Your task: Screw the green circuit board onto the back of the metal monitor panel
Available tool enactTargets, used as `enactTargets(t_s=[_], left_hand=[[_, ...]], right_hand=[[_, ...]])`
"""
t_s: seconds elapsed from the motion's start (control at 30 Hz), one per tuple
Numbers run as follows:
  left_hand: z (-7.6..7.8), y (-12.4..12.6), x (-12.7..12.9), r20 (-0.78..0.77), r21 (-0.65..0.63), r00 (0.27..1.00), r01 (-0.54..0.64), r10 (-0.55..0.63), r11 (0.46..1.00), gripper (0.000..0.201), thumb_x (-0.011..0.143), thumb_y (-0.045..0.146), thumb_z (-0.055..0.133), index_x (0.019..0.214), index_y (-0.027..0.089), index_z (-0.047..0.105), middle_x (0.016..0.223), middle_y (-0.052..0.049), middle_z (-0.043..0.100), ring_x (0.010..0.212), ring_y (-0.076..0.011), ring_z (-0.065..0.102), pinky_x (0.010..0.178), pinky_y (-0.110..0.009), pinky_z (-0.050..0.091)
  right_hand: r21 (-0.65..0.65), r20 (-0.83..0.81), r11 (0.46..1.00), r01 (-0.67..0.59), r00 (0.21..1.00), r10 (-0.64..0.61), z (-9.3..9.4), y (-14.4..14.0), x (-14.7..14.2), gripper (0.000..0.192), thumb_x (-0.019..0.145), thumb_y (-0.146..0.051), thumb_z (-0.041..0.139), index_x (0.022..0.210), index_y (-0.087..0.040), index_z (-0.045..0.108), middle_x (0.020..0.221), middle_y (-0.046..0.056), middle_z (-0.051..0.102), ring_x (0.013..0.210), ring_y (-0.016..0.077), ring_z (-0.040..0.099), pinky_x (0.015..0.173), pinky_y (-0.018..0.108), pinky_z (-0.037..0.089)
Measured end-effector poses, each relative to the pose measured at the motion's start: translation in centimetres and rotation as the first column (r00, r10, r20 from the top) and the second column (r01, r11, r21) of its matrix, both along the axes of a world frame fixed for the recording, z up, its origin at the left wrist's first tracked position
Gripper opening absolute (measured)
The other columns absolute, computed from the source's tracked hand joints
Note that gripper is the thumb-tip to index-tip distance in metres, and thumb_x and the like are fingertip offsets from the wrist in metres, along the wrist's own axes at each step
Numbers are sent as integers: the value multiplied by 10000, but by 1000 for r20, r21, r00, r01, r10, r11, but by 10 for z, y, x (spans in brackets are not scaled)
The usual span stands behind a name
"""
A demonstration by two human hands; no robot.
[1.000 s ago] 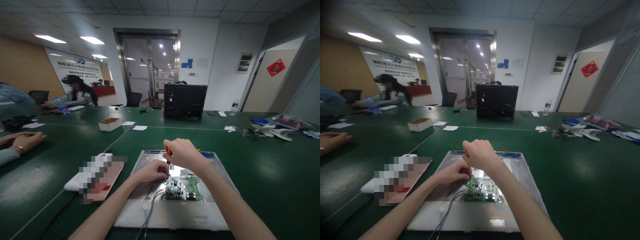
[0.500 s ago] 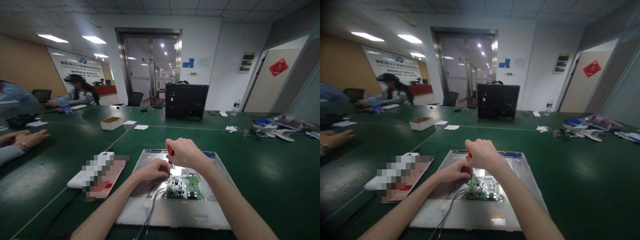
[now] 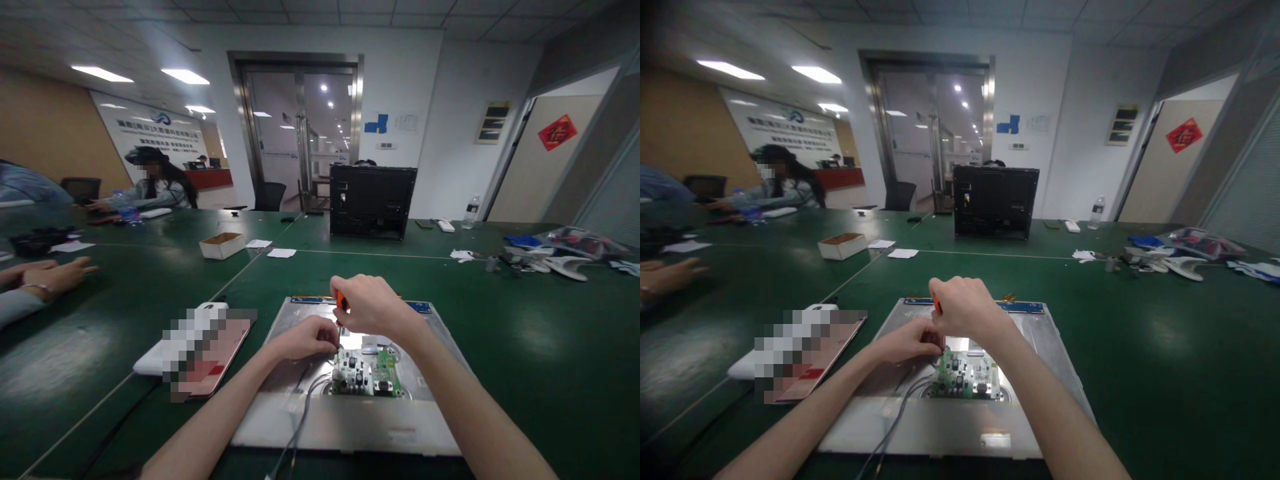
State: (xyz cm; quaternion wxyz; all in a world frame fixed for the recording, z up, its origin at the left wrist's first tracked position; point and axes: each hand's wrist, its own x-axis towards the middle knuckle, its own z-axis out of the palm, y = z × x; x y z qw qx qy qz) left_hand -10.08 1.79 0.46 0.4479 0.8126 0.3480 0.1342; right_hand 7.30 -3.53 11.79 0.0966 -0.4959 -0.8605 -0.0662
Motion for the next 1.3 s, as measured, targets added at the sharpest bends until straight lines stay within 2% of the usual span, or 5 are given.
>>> enactTargets(t_s=[0.37, 0.53, 0.77, 0.97, 1.3], left_hand=[[2, -1, 0, 2, 14, 1000, 6, -6, 1000, 88, 682, 222, 634, 716, 142, 645, 650, 8, 605, 605, -132, 523, 572, -223, 396], [4, -2, 0, -1, 28, 1000, 3, -3, 1000, 85, 681, 214, 637, 726, 148, 667, 651, 10, 602, 606, -129, 514, 563, -217, 386], [5, -3, 1, 1, 41, 1000, 5, -5, 999, 87, 688, 228, 646, 718, 149, 666, 651, 7, 618, 616, -134, 521, 577, -220, 391], [3, -1, 0, -1, 50, 1000, -10, 10, 999, 91, 684, 231, 649, 716, 147, 657, 657, 6, 614, 626, -136, 524, 587, -223, 393], [0, -2, 1, 10, 11, 1000, 9, -9, 1000, 99, 692, 250, 632, 705, 152, 624, 640, 13, 592, 607, -132, 516, 570, -222, 379]], right_hand=[[8, 26, 1000, 8, 1000, -8, 2, -1, -1, 167, 812, -305, 553, 960, -239, 594, 820, 27, 693, 728, 188, 630, 522, 260, 286], [-4, 46, 999, 43, 998, -43, 2, -1, -3, 280, 867, -486, 497, 899, -240, 625, 811, 46, 694, 741, 201, 634, 542, 261, 316], [25, 28, 1000, 12, 1000, -13, -1, 0, -3, 193, 819, -309, 537, 992, -232, 571, 823, 39, 694, 704, 191, 629, 511, 262, 284], [21, 58, 998, 51, 997, -53, 1, -1, -3, 244, 871, -446, 499, 896, -230, 608, 812, 59, 689, 726, 196, 627, 534, 263, 298], [13, 26, 1000, 23, 999, -24, -1, 0, -4, 163, 853, -330, 520, 957, -235, 602, 832, 44, 697, 729, 191, 623, 539, 265, 297]])
